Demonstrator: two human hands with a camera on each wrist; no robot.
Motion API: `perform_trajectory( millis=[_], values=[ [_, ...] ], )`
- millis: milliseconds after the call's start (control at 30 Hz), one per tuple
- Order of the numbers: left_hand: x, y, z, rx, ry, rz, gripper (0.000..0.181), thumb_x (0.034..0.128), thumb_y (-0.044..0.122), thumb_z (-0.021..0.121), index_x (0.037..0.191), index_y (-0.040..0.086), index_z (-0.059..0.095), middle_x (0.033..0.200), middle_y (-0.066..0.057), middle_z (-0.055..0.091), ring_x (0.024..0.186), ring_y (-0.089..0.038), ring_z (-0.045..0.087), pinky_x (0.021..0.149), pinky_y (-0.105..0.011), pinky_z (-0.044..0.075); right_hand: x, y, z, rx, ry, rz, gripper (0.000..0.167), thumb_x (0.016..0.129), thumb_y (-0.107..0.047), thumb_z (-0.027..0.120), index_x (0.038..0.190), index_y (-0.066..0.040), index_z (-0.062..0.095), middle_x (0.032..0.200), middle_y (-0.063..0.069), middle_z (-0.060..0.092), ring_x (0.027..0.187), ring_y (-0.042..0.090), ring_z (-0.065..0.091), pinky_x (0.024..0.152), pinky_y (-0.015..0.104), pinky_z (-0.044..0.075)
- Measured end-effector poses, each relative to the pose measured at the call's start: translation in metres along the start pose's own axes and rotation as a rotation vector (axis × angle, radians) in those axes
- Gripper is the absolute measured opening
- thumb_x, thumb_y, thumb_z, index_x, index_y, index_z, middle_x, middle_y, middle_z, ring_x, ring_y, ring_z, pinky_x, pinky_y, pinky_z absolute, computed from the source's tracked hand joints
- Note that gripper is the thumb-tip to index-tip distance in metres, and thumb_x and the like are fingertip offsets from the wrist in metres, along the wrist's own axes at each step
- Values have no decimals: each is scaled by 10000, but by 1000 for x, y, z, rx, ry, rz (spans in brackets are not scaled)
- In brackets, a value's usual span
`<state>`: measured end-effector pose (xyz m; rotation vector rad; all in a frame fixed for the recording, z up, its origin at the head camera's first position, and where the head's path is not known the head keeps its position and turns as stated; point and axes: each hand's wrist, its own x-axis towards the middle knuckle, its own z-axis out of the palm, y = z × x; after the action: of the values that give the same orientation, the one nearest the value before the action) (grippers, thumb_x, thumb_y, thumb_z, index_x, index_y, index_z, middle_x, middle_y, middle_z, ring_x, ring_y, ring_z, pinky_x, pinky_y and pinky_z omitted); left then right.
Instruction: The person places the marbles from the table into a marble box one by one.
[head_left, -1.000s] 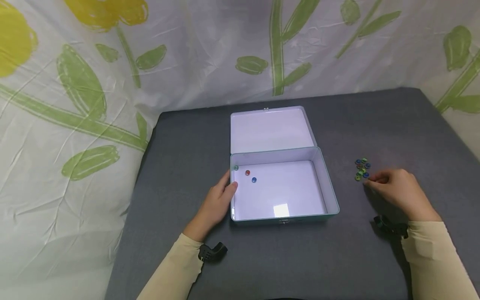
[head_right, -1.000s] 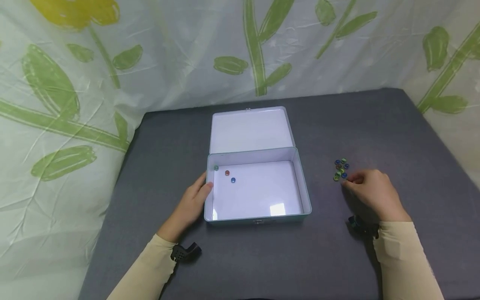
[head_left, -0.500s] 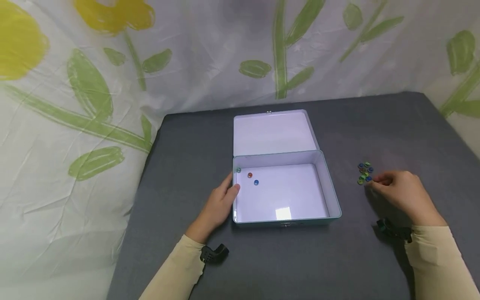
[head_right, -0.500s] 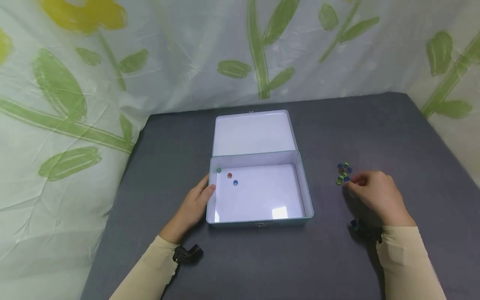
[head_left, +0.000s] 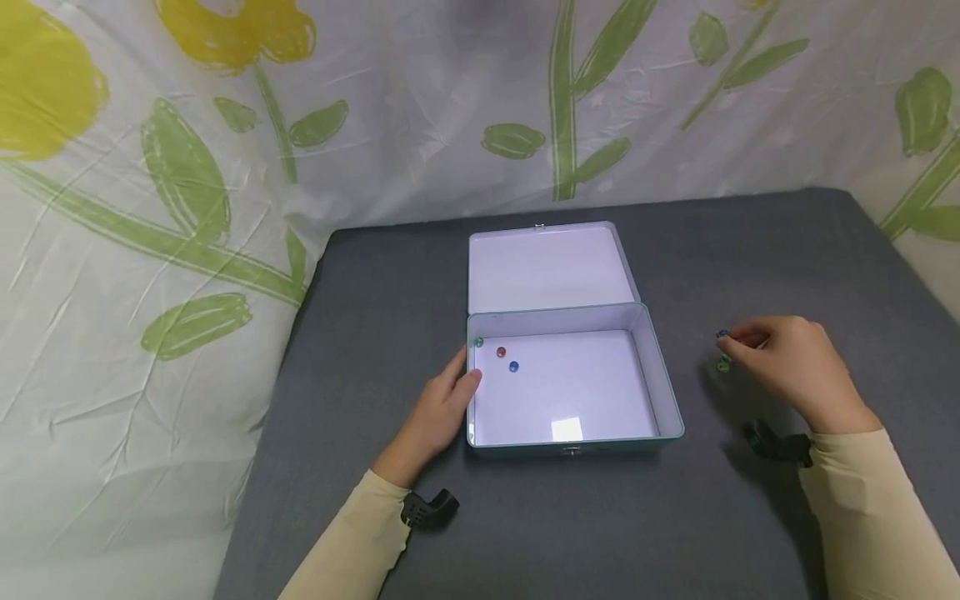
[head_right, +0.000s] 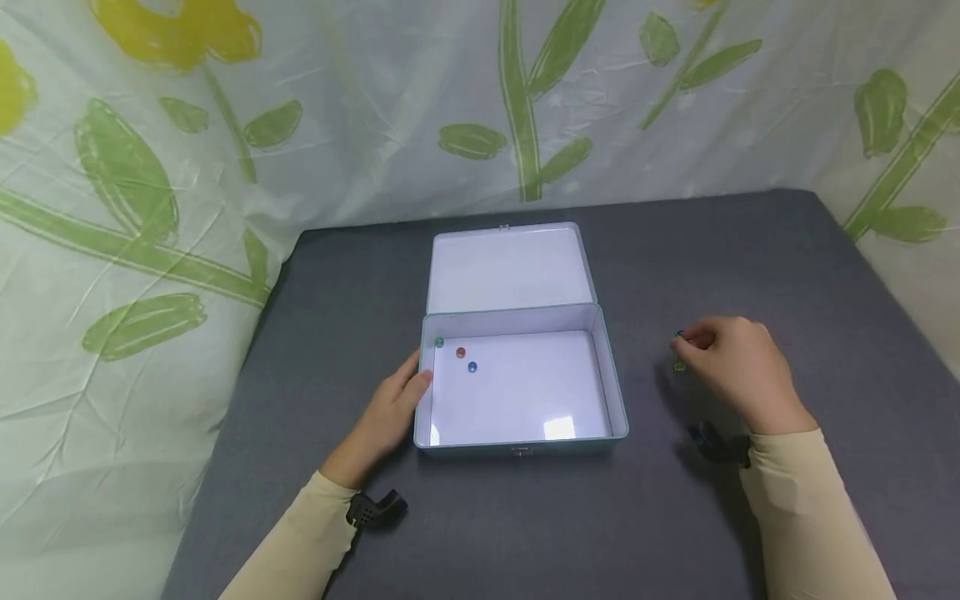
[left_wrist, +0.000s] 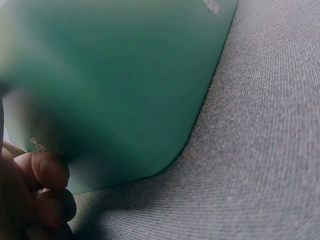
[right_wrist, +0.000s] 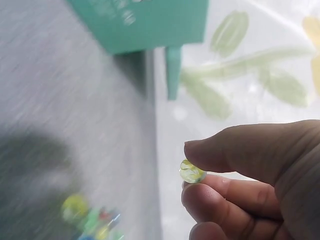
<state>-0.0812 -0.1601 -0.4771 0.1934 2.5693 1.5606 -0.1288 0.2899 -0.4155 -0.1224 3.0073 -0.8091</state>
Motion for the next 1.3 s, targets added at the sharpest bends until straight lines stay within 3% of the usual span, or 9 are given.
perform_trajectory(
  millis=[267,867,1067,1300],
  values=[
    [0,-1,0,-4,-3,1,647,1115,372,435,1662,60,283,1630,-135,438,1510,-249,390,1242,-497,294,12,-38,-8,19,7,-73,339,989,-331,729,1062,-7,794,928,116,775,726,179,649,600,354,495],
    [0,0,-1,0,-12,-8,649,1113,373,438,1662,63,284,1605,-143,472,1447,-252,467,1221,-501,334,44,-108,-8,84,5,-185,232,966,-278,750,1019,-62,816,881,45,764,745,195,641,650,337,485],
    [1,0,-1,2,-12,-2,655,1110,379,441,1664,69,282,1570,-167,511,1341,-274,553,1186,-528,379,55,-133,-3,128,-24,-209,209,953,-273,757,1008,-81,821,849,35,743,736,197,633,668,334,484],
    [0,-3,0,-2,-17,-12,664,1111,394,436,1667,71,271,1584,-163,494,1353,-268,553,1192,-523,374,69,-164,11,112,-90,-246,212,952,-266,740,1026,-83,818,858,62,712,710,218,586,647,378,461]
  ],
)
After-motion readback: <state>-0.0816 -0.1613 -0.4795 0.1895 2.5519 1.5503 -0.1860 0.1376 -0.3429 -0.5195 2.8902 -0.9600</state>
